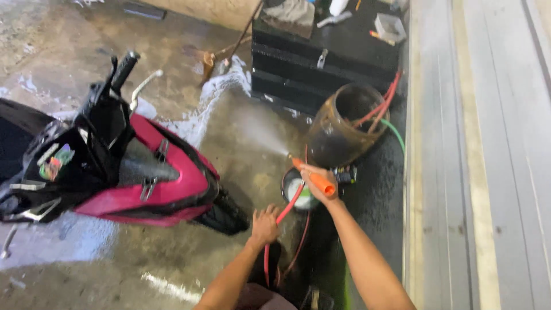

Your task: The person uses a high-pressure water hose to rinse a black and red scooter. They systematically spray water over the seat, body panels, and wheels to remove soap suds and dirt. The person moves around the vehicle to ensure all sides are cleaned.

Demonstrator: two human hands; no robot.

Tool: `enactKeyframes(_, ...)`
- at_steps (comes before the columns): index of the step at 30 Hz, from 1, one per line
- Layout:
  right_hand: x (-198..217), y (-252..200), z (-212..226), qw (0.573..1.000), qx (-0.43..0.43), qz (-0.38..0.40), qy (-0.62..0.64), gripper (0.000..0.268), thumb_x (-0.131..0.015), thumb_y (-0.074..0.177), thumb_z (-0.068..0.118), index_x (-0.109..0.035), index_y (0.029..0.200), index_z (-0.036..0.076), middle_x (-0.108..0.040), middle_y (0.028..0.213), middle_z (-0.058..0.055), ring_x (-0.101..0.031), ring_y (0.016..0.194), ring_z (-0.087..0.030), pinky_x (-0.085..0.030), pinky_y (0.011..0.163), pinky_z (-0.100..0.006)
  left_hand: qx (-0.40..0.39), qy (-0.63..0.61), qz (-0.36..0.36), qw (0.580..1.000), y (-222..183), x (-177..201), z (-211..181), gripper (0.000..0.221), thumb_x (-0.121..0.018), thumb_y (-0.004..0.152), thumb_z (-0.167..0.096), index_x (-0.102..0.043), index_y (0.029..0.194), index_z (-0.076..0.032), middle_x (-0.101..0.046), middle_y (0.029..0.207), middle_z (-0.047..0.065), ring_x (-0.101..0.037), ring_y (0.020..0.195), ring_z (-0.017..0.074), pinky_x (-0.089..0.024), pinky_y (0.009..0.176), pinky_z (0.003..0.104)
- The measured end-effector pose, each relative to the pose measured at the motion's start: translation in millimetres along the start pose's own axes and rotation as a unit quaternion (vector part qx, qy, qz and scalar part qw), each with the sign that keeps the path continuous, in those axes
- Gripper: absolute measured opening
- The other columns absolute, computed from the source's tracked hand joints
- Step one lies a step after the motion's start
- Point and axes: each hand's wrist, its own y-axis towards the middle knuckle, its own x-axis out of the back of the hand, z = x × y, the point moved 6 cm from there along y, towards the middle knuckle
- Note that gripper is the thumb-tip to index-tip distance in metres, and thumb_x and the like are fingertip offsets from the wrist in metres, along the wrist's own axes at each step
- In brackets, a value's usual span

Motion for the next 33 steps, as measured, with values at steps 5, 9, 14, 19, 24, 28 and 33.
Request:
enactKeyframes(5,-8,106,6,0.991,0.107,0.009,-0.077,0.026,-0.068,0.086,0.026,-0.081,0.106,0.016,-0.082,0.099,-0.001,-0.078,0.076,-0.019,-0.059,0.066,-0.028,-0.02,0.029,-0.155,0.987,103,-8,26,0.054,-0.057,0.083,-0.022,-0.055,0.136,-0.025,-0.051,0.141,0.004,-0.062,0.111,0.0356,-0.037,0.104,0.065)
enactKeyframes(9,-11,161,20,0.986,0.021,0.036,-0.159,0.029,-0.069,0.084,0.039,-0.08,0.108,0.028,-0.081,0.096,0.0,-0.076,0.079,-0.027,-0.058,0.069,-0.037,0.002,0.014,-0.149,0.989,137,28,24,0.05,-0.055,0.083,-0.019,-0.057,0.133,-0.019,-0.055,0.135,0.007,-0.06,0.113,0.0376,-0.039,0.101,0.068)
enactKeyframes(14,-41,218,21,0.976,-0.059,0.085,-0.192,0.034,-0.064,0.083,0.047,-0.08,0.11,0.035,-0.08,0.101,0.0,-0.074,0.091,-0.031,-0.056,0.08,-0.04,0.053,0.0,-0.108,0.993,178,34,46,0.058,-0.06,0.08,-0.014,-0.053,0.137,-0.019,-0.045,0.15,0.005,-0.053,0.125,0.0348,-0.034,0.108,0.065)
enactKeyframes(19,-59,289,37,0.982,-0.031,0.097,-0.158,0.034,-0.063,0.082,0.045,-0.079,0.108,0.032,-0.08,0.092,0.003,-0.072,0.081,-0.028,-0.054,0.072,-0.037,0.083,-0.022,-0.108,0.99,234,62,63,0.076,-0.066,0.069,-0.018,-0.048,0.143,-0.018,-0.046,0.148,0.006,-0.052,0.126,0.0354,-0.035,0.109,0.066)
enactKeyframes(24,-81,376,24,0.968,0.017,0.13,-0.215,0.033,-0.061,0.081,0.051,-0.08,0.104,0.036,-0.08,0.087,0.001,-0.073,0.076,-0.031,-0.054,0.067,-0.039,0.107,-0.037,-0.1,0.988,309,73,77,0.052,-0.063,0.071,-0.014,-0.064,0.123,-0.015,-0.047,0.146,0.006,-0.054,0.124,0.0346,-0.034,0.108,0.066)
enactKeyframes(28,-86,433,24,0.959,0.057,0.146,-0.237,0.036,-0.061,0.081,0.052,-0.08,0.106,0.036,-0.08,0.09,0.0,-0.072,0.079,-0.032,-0.054,0.066,-0.041,0.141,-0.055,-0.043,0.988,366,73,82,0.069,-0.063,0.076,-0.024,-0.052,0.143,-0.032,-0.039,0.15,0.004,-0.048,0.131,0.0314,-0.03,0.113,0.062)
enactKeyframes(33,-87,491,-5,0.948,0.026,0.172,-0.266,0.034,-0.064,0.081,0.055,-0.079,0.107,0.039,-0.08,0.091,0.003,-0.073,0.084,-0.03,-0.056,0.072,-0.037,0.119,-0.013,-0.057,0.991,427,54,85,0.054,-0.066,0.078,-0.026,-0.061,0.126,-0.001,-0.038,0.152,0.014,-0.053,0.12,0.0391,-0.035,0.105,0.067)
